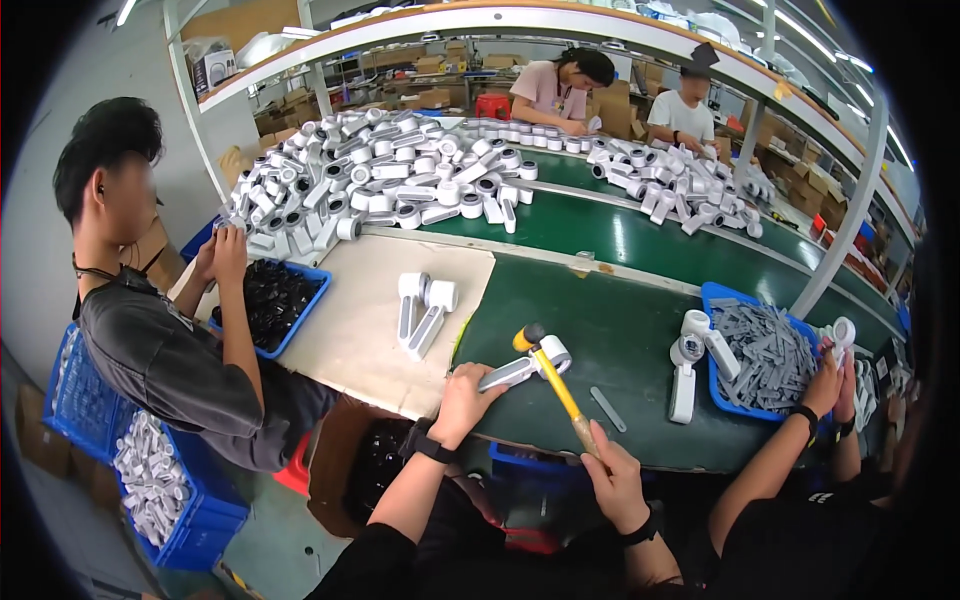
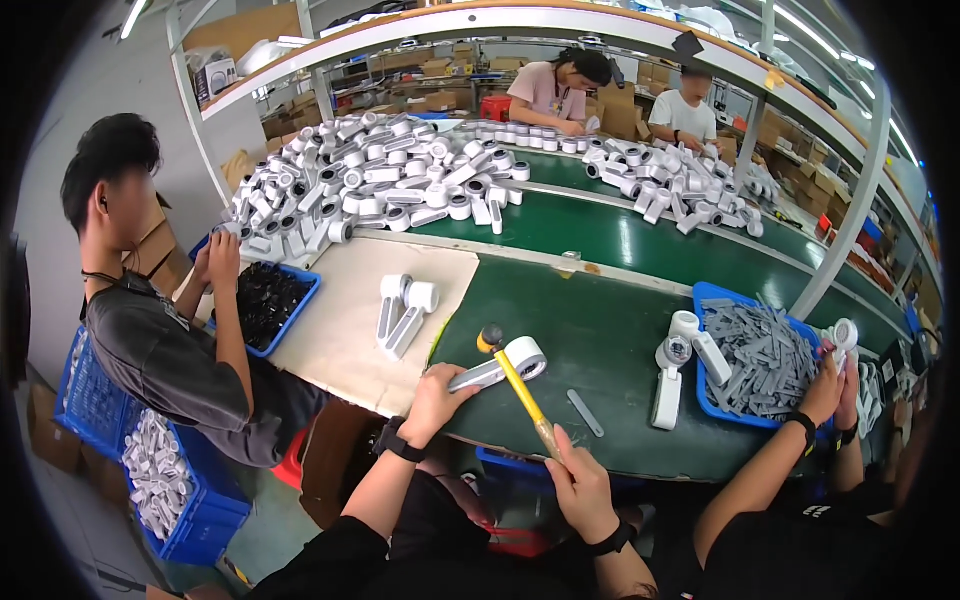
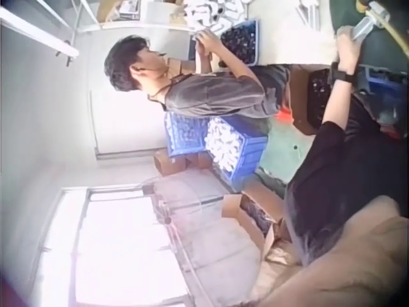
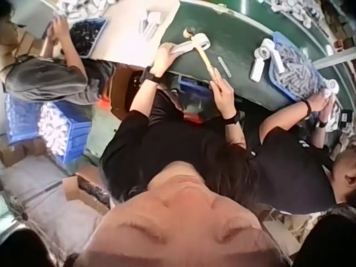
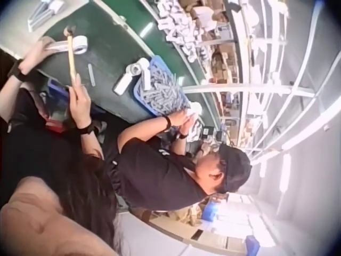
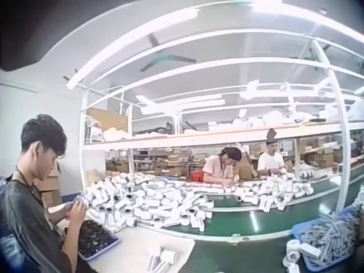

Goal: The person picks up a white fan component, places a grey plastic strip onto it, and strikes the strip with a yellow hammer. They then set the assembled component aside and repeat the process with another fan.

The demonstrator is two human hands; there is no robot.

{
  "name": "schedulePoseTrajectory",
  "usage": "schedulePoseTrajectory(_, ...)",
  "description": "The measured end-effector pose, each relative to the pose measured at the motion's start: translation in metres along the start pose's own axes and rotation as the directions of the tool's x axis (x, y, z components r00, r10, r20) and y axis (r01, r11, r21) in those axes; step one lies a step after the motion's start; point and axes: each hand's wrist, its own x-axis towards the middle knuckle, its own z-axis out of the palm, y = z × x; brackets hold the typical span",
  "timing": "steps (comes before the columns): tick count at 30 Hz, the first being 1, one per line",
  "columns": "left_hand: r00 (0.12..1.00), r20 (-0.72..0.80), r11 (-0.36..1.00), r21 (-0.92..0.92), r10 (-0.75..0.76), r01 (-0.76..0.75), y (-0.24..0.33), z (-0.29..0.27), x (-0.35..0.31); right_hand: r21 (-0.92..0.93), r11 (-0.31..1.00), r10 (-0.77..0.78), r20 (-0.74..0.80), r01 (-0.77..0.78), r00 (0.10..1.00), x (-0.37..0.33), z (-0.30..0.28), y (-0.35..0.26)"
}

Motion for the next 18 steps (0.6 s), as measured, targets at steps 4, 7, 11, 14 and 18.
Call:
schedulePoseTrajectory(4,0.998,-0.062,0.999,0.029,0.019,-0.018,0.000,0.002,-0.001,-0.127,0.991,-0.028,0.139,0.046,0.990,0.002,0.000,0.003)
schedulePoseTrajectory(7,0.998,-0.064,1.000,0.008,-0.003,0.003,-0.001,0.004,0.001,-0.060,0.998,-0.037,-0.013,0.036,0.999,0.000,0.000,-0.015)
schedulePoseTrajectory(11,0.998,-0.045,0.999,-0.017,-0.045,0.045,-0.001,0.007,0.002,-0.022,1.000,0.016,0.008,-0.016,1.000,-0.003,0.005,-0.004)
schedulePoseTrajectory(14,0.997,-0.050,0.998,-0.003,-0.061,0.061,-0.002,0.006,0.001,-0.166,0.986,0.038,0.130,-0.016,0.991,-0.004,0.000,-0.007)
schedulePoseTrajectory(18,0.997,-0.035,0.997,-0.018,-0.075,0.074,0.001,0.007,0.002,-0.050,0.998,-0.027,-0.018,0.026,0.999,-0.004,0.008,-0.002)
